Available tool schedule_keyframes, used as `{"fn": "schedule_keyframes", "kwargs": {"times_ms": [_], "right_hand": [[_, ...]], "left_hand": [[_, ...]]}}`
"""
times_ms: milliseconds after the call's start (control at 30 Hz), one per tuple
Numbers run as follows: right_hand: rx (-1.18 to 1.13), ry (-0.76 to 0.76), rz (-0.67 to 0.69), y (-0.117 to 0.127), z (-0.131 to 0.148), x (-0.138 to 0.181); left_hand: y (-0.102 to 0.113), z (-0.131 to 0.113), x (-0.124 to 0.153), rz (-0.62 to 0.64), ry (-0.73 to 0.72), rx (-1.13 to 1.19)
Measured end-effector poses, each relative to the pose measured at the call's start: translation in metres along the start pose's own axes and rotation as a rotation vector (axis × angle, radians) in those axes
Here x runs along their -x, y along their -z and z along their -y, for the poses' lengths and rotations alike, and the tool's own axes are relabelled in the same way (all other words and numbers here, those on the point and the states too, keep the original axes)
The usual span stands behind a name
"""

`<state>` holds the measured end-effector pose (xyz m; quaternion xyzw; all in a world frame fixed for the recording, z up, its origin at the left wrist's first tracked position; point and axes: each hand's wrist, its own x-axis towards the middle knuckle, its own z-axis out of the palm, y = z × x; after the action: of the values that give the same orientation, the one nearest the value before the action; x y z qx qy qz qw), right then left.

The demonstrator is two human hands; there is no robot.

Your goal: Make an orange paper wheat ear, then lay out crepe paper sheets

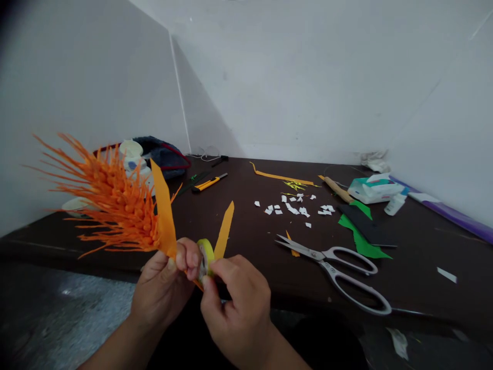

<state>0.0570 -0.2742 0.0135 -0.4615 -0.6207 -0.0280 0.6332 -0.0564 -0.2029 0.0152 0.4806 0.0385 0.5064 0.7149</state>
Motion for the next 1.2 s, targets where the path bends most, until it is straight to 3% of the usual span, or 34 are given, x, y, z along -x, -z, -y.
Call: {"fn": "schedule_keyframes", "kwargs": {"times_ms": [533,1200], "right_hand": [[-0.042,-0.100,0.022,0.002,-0.007,-0.002],[-0.098,-0.220,0.041,0.010,-0.016,0.007]], "left_hand": [[0.005,0.007,-0.006,0.062,-0.051,-0.019],[0.001,0.017,-0.010,0.110,0.023,0.038]]}}
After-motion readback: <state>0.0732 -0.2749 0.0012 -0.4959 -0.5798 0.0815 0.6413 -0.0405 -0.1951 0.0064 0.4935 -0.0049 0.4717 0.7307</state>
